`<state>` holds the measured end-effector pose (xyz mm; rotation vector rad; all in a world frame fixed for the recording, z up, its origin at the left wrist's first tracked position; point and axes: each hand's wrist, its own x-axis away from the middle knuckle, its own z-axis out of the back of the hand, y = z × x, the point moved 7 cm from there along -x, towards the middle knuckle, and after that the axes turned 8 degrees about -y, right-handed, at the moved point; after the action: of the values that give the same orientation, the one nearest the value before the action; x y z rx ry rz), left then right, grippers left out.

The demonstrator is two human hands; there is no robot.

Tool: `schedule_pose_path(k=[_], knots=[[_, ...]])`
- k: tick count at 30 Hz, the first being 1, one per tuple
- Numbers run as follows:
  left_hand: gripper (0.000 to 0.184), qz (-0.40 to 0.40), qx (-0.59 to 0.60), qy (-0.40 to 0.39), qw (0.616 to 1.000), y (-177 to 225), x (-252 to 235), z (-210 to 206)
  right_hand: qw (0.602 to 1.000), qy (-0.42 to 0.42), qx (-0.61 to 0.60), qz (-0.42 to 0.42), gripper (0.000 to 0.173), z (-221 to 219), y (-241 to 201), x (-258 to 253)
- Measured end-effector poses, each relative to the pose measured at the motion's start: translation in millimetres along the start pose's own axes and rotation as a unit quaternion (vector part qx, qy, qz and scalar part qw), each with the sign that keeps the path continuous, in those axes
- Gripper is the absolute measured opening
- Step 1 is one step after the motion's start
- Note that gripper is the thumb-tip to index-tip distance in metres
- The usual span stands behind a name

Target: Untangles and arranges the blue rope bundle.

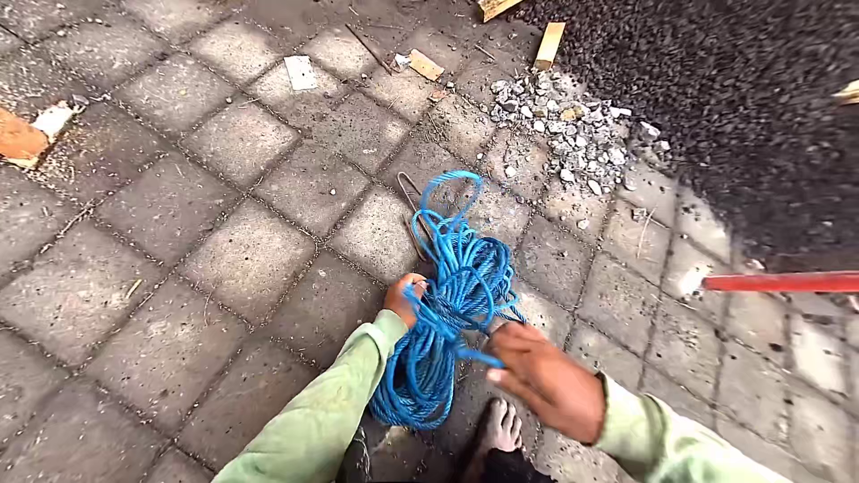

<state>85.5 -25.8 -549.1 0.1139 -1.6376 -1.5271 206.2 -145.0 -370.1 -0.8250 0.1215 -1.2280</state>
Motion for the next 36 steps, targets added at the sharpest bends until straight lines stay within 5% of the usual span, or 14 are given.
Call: schedule_pose_path(k=[2,4,7,8,9,11,13,15,20,24,28,33,36], knots=[[0.031,-0.011,0.048,0.03,0.998,-0.6,-3.7,9.8,0.968,0.124,-0.193,-0.1,0.037,23.2,52.1,41.2],[0.03,-0.025,0.101,0.034,0.994,0.5,-7.5,14.0,0.88,0.22,-0.344,-0.24,0.026,31.0,118.9,83.8],[0.027,-0.052,0.119,0.003,0.992,9.6,-1.3,3.6,0.742,0.162,-0.419,-0.497,0.038,-10.7,171.7,134.2],[0.025,-0.07,0.112,-0.013,0.991,14.9,0.2,-1.0,0.728,0.11,-0.398,-0.547,0.041,-23.8,176.8,141.0],[0.024,-0.083,0.105,-0.03,0.991,19.1,2.4,-3.6,0.745,0.049,-0.364,-0.556,0.043,-31.3,175.9,139.0],[0.021,-0.11,0.098,-0.057,0.987,23.3,7.2,-6.2,0.846,0.0,-0.25,-0.471,0.038,-20.7,162.4,113.6],[0.019,-0.125,0.099,-0.078,0.984,20.0,16.1,-8.9,0.928,0.066,-0.146,-0.338,0.029,0.8,126.8,73.8],[0.018,-0.118,0.089,-0.08,0.986,16.7,22.5,-10.2,0.969,0.075,-0.06,-0.23,0.026,3.5,93.5,29.6],[0.032,0.002,-0.099,-0.07,0.993,40.6,18.8,-9.5,0.939,-0.188,0.068,-0.28,0.04,-56.8,78.4,-36.6],[0.047,0.095,-0.259,-0.079,0.958,60.7,27.2,-11.5,0.949,-0.15,-0.014,-0.278,0.043,-54.0,70.2,-51.2],[0.036,0.098,-0.289,-0.093,0.948,56.1,23.2,-3.7,0.949,-0.131,-0.001,-0.288,0.04,-60.7,56.9,-71.7],[0.029,0.057,-0.301,-0.149,0.94,59.4,12.9,-4.5,0.946,-0.07,-0.104,-0.299,0.052,-50.5,73.6,-69.3],[0.022,-0.035,-0.288,-0.097,0.952,68.8,27.3,2.9,0.965,-0.035,-0.109,-0.236,0.042,-58.1,71.1,-69.4]])
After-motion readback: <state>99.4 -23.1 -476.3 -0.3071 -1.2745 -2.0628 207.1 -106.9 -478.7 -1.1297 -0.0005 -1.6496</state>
